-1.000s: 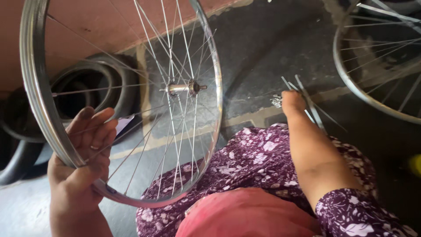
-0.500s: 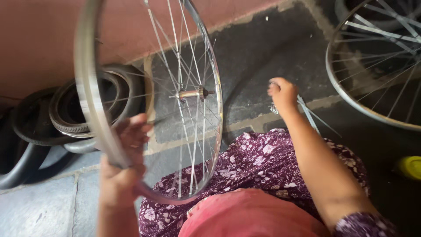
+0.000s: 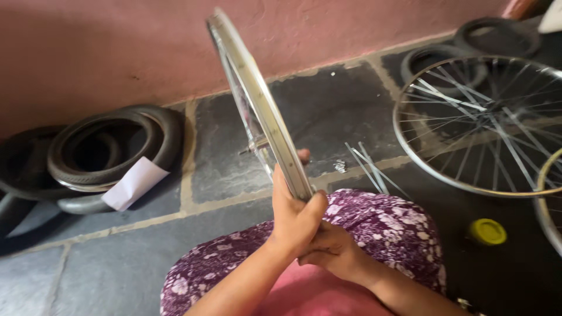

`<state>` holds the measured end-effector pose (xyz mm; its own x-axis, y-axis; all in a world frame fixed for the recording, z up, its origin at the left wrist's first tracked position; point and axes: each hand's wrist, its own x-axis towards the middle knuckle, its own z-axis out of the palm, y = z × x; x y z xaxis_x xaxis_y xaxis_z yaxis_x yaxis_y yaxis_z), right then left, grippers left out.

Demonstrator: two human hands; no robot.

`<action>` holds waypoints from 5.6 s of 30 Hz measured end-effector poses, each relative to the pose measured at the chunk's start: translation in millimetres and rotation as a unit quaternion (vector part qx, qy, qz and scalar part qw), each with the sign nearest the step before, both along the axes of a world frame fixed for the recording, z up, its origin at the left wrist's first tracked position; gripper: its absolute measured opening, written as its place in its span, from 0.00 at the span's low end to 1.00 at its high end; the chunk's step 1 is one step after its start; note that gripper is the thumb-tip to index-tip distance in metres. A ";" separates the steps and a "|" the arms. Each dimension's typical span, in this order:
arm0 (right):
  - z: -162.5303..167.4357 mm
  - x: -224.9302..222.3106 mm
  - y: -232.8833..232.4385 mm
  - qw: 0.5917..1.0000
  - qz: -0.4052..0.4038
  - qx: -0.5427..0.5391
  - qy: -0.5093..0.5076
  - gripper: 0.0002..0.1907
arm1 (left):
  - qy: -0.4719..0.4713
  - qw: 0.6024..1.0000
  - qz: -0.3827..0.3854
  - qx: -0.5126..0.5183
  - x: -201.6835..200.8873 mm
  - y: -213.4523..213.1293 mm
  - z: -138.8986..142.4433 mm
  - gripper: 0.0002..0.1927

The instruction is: The person laces a bicycle wheel by inserting spokes through the rim and hub. They rotate the wheel to access different spoke holes and continue inserting spokes one by one.

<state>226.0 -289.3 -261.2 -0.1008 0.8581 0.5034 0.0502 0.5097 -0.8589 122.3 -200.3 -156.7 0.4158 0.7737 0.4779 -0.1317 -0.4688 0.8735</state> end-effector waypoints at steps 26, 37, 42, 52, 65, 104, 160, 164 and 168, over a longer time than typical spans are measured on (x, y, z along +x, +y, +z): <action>-13.9 17.7 -48.5 0.997 0.046 0.002 0.063 0.06 | -0.105 0.906 -0.348 -0.218 -8.5 54.7 -59.7 0.13; 68.3 54.7 -61.1 0.964 -0.263 0.026 -0.035 0.10 | -0.138 0.878 -0.380 -0.257 -7.0 54.7 -33.9 0.11; 100.0 33.6 -41.6 0.927 -0.369 0.067 -0.025 0.11 | -0.156 0.874 -0.389 -0.247 -1.5 50.3 -32.9 0.11; 148.5 3.5 -6.6 0.848 -0.428 0.203 -0.239 0.09 | -0.168 0.889 -0.352 -0.240 2.2 48.4 -37.7 0.10; 148.2 -2.9 -0.3 0.789 -0.460 0.249 -0.321 0.10 | -0.187 0.888 -0.338 -0.249 9.2 51.1 -48.2 0.11; 21.9 0.4 -28.7 0.921 -0.256 0.224 -0.189 0.43 | -0.174 0.881 -0.375 -0.228 -7.8 51.3 -44.1 0.11; -7.3 10.4 245.8 0.920 -0.365 0.140 0.002 0.16 | 0.065 0.996 -0.002 -0.063 -153.9 76.0 43.9 0.22; 22.0 -5.0 209.5 0.892 -0.320 0.294 -0.127 0.24 | 0.059 0.996 0.001 -0.070 -153.6 77.2 44.0 0.22; 46.6 -20.0 188.8 0.850 -0.311 0.333 -0.264 0.34 | 0.056 0.996 -0.001 -0.067 -152.6 76.4 44.0 0.22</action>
<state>206.1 -100.5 -214.6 -0.0945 0.3702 0.9242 0.7763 0.6086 -0.1644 -30.3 -123.8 -112.7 0.4622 0.8266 0.3212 -0.0306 -0.3471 0.9373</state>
